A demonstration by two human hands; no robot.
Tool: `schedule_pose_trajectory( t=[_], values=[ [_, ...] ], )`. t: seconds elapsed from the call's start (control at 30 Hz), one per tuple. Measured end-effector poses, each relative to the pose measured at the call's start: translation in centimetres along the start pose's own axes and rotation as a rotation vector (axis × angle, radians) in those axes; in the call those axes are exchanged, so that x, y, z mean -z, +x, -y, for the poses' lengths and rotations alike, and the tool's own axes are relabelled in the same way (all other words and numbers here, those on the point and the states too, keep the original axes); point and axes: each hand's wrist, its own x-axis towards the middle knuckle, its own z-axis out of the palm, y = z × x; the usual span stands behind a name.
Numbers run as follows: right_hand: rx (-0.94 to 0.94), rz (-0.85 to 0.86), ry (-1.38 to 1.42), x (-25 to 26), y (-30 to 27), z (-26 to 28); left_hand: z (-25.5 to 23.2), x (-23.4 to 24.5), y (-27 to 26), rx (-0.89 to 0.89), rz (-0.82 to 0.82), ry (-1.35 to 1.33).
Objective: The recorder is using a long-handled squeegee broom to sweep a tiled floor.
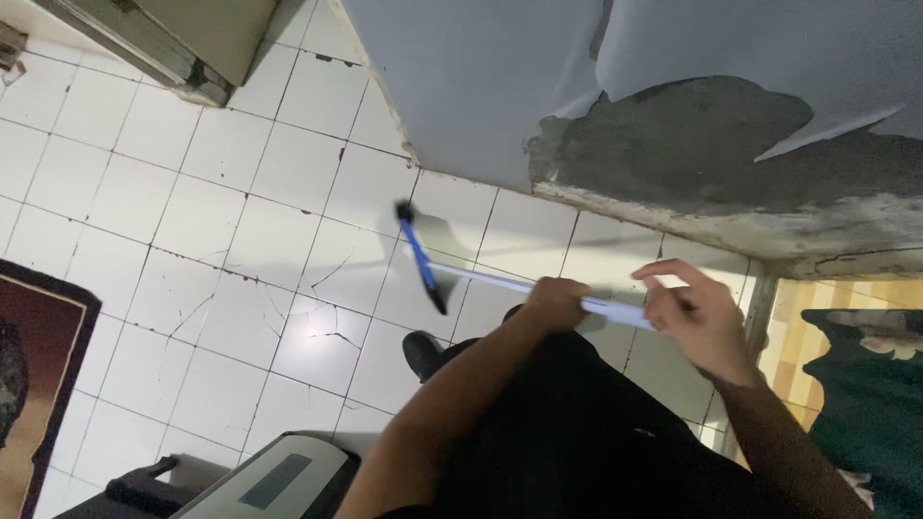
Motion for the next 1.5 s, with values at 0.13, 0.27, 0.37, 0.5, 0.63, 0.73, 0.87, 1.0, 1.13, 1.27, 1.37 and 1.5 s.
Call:
schedule_pose_trajectory(
  t=[0.13, 0.27, 0.37, 0.5, 0.63, 0.73, 0.87, 1.0, 1.13, 1.27, 1.37, 1.5],
  values=[
    [-0.245, -0.105, 0.048, -2.8, 0.6, -0.6, 1.8, -3.1, 2.3, 0.127, 0.136, 0.002],
    [-0.178, -0.061, 0.092, -6.0, 1.6, 0.5, 3.6, 0.9, -0.3, 0.320, 0.149, 0.030],
    [-0.084, -0.025, 0.053, -4.0, 1.4, 1.5, 3.3, 1.9, -0.4, 0.244, 0.153, 0.060],
    [-0.134, -0.078, -0.046, 0.1, -2.3, 0.0, -0.9, -0.6, 1.0, 0.054, 0.166, -0.003],
    [-0.296, -0.107, 0.054, -4.2, -2.8, -3.8, 2.0, -4.5, 2.3, 0.072, 0.268, -0.001],
    [-0.204, -0.088, 0.012, -7.7, -1.3, -3.6, 4.4, -2.1, 1.1, 0.145, 0.265, 0.089],
    [-0.147, -0.070, 0.004, -5.2, 0.8, 1.1, 3.9, 3.3, -0.3, 0.250, 0.233, 0.111],
    [-0.309, -0.061, -0.015, -2.2, 0.3, 0.4, 0.6, 3.5, 0.4, 0.148, 0.316, 0.092],
    [0.007, -0.120, 0.010, -8.3, 0.5, -4.2, 4.7, -0.1, -0.2, 0.242, 0.322, 0.007],
    [-0.169, 0.070, 0.087, -9.6, 3.2, -0.4, 8.5, -0.1, -0.1, 0.371, 0.215, 0.068],
    [-0.204, 0.031, 0.059, -3.7, 3.1, 1.4, 4.5, 4.3, 0.1, 0.127, 0.299, 0.209],
    [-0.300, -0.037, 0.035, 0.7, 1.2, 0.5, -0.5, 2.4, 1.9, 0.059, 0.233, -0.006]
  ],
)
